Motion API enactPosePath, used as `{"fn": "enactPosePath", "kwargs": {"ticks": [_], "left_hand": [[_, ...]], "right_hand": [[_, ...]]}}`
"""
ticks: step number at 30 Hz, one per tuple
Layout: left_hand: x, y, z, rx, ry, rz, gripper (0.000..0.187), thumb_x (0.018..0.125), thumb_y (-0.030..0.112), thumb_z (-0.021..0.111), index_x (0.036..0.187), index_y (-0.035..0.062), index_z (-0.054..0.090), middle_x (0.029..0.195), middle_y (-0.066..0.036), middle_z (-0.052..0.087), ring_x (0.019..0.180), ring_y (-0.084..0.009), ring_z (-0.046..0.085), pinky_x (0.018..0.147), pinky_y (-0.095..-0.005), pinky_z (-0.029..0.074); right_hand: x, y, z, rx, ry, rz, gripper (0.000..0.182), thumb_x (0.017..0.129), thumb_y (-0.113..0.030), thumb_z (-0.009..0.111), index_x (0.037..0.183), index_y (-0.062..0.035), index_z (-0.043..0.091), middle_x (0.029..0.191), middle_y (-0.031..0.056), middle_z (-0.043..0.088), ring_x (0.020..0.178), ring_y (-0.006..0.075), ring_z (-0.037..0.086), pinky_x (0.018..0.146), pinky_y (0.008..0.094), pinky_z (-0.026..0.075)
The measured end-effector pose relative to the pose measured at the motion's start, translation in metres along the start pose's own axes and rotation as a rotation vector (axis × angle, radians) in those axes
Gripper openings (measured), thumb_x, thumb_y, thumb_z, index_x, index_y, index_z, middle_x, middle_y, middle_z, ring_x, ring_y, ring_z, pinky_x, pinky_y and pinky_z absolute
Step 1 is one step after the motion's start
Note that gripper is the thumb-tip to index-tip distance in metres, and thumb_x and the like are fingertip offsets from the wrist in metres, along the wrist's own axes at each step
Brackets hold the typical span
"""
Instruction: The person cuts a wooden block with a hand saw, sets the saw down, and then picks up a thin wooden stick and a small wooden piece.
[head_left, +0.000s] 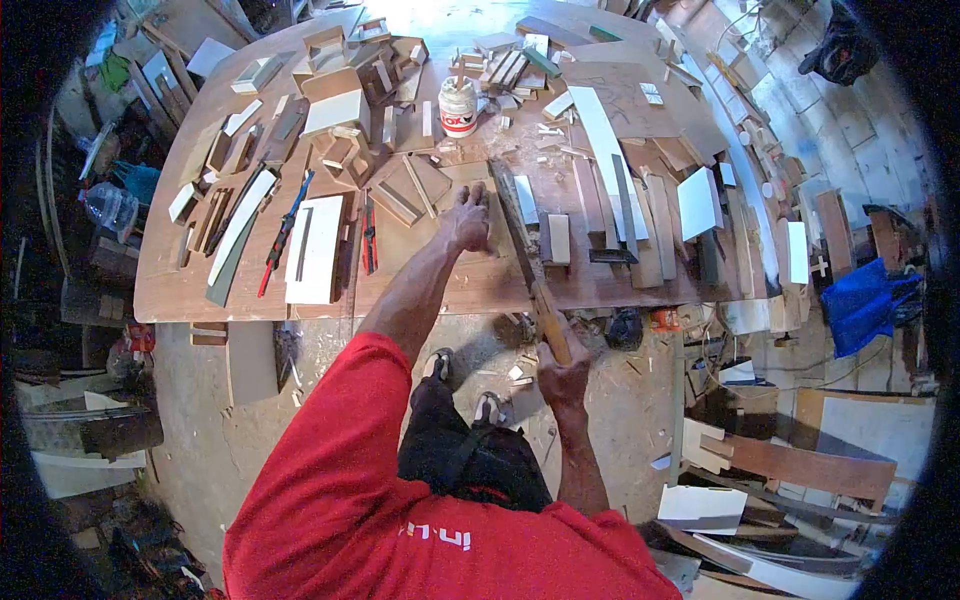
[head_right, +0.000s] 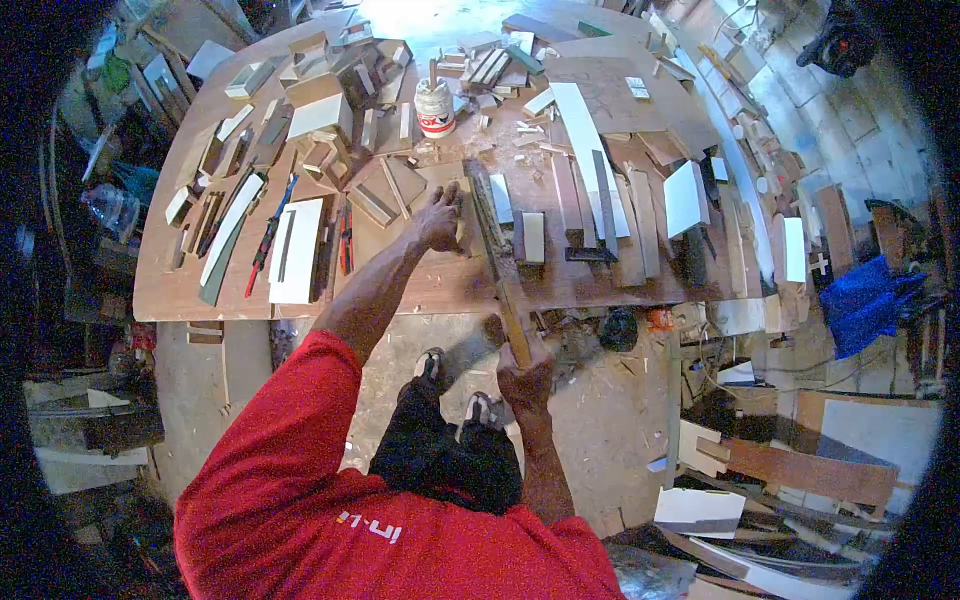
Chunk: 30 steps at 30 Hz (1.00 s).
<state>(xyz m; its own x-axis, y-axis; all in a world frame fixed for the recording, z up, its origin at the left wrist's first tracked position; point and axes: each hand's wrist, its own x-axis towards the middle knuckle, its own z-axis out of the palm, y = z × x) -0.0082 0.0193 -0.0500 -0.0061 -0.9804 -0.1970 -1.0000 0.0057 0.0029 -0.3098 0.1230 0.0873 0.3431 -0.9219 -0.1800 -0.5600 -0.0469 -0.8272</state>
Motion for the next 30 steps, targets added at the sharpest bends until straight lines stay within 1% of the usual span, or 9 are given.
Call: {"fn": "enactPosePath", "kwargs": {"ticks": [3, 5, 8, 9, 14, 21, 24, 27, 30], "left_hand": [[0.0, 0.003, 0.013, -0.222, 0.405, -0.165, 0.081, 0.055, 0.066, 0.075, 0.104, 0.0011, 0.071, 0.139, -0.021, 0.045, 0.14, -0.0408, 0.017, 0.113, -0.053, 0.016], [-0.021, 0.015, -0.054, -0.106, -0.054, -0.122, 0.09, 0.055, 0.06, 0.08, 0.119, 0.0005, 0.063, 0.144, -0.019, 0.039, 0.139, -0.0414, 0.019, 0.111, -0.0555, 0.025], [-0.021, 0.02, -0.065, -0.154, -0.134, -0.174, 0.11, 0.053, 0.05, 0.086, 0.14, 0.0012, 0.04, 0.151, -0.017, 0.027, 0.14, -0.042, 0.019, 0.105, -0.059, 0.035], [-0.015, 0.016, -0.044, -0.15, -0.132, -0.173, 0.11, 0.053, 0.05, 0.086, 0.14, 0.0012, 0.04, 0.151, -0.017, 0.027, 0.14, -0.042, 0.019, 0.105, -0.059, 0.035], [-0.02, 0.017, -0.054, -0.324, -0.102, -0.283, 0.126, 0.052, 0.039, 0.089, 0.149, 0.0053, 0.016, 0.155, -0.014, 0.017, 0.142, -0.0411, 0.015, 0.102, -0.0612, 0.039], [-0.008, 0.007, -0.029, -0.05, -0.022, -0.055, 0.09, 0.053, 0.059, 0.08, 0.118, -0.0006, 0.063, 0.147, -0.018, 0.035, 0.141, -0.0395, 0.018, 0.114, -0.0566, 0.017], [-0.024, 0.02, -0.073, -0.125, -0.211, -0.172, 0.114, 0.059, 0.056, 0.08, 0.144, -0.001, 0.03, 0.154, -0.019, 0.019, 0.143, -0.0422, 0.009, 0.114, -0.052, 0.025], [-0.012, 0.014, -0.024, -0.33, 0.119, -0.264, 0.089, 0.052, 0.058, 0.081, 0.119, 0.0009, 0.062, 0.144, -0.018, 0.039, 0.14, -0.0393, 0.019, 0.113, -0.0566, 0.021], [0.005, 0.002, 0.002, 0.053, 0.085, -0.064, 0.089, 0.051, 0.057, 0.082, 0.118, 0.0023, 0.063, 0.142, -0.017, 0.04, 0.139, -0.0398, 0.021, 0.112, -0.0578, 0.022]], "right_hand": [[-0.032, 0.016, -0.012, 0.031, 0.04, -0.153, 0.046, 0.079, -0.004, 0.054, 0.124, 0.002, 0.056, 0.1, 0.0176, 0.068, 0.089, 0.0214, 0.066, 0.079, 0.033, 0.05], [-0.038, 0.029, -0.011, 0.097, 0.076, -0.167, 0.043, 0.079, -0.007, 0.055, 0.121, 0.0022, 0.058, 0.097, 0.0166, 0.068, 0.086, 0.0203, 0.065, 0.076, 0.0344, 0.05], [0.0, 0.031, 0.005, 0.044, 0.128, -0.252, 0.044, 0.078, -0.008, 0.057, 0.119, 0.0052, 0.058, 0.071, 0.0206, 0.062, 0.061, 0.0332, 0.063, 0.06, 0.0397, 0.049], [0.003, 0.04, 0.005, -0.067, -0.059, 0.104, 0.042, 0.077, -0.008, 0.057, 0.117, 0.0052, 0.058, 0.069, 0.0209, 0.061, 0.06, 0.035, 0.061, 0.058, 0.0392, 0.048], [-0.031, 0.031, -0.007, 0.034, 0.088, -0.209, 0.043, 0.078, -0.007, 0.055, 0.12, 0.0004, 0.057, 0.086, 0.0208, 0.064, 0.074, 0.0291, 0.066, 0.067, 0.0379, 0.051], [-0.017, 0.036, -0.001, 0.042, 0.103, -0.31, 0.04, 0.077, -0.007, 0.055, 0.116, 0.0053, 0.058, 0.078, 0.025, 0.062, 0.068, 0.0367, 0.063, 0.062, 0.0405, 0.05], [-0.038, 0.037, -0.011, -0.047, 0.103, -0.295, 0.041, 0.079, -0.004, 0.057, 0.119, 0.003, 0.059, 0.096, 0.0213, 0.066, 0.084, 0.0262, 0.067, 0.074, 0.037, 0.051], [-0.001, 0.036, 0.006, 0.028, 0.072, -0.22, 0.039, 0.078, -0.007, 0.056, 0.116, 0.0032, 0.059, 0.084, 0.0212, 0.064, 0.071, 0.032, 0.062, 0.067, 0.0397, 0.049], [-0.018, 0.038, 0.003, 0.013, 0.032, -0.158, 0.038, 0.079, -0.009, 0.055, 0.115, 0.0039, 0.059, 0.078, 0.0235, 0.062, 0.062, 0.0379, 0.059, 0.061, 0.0418, 0.048]]}}
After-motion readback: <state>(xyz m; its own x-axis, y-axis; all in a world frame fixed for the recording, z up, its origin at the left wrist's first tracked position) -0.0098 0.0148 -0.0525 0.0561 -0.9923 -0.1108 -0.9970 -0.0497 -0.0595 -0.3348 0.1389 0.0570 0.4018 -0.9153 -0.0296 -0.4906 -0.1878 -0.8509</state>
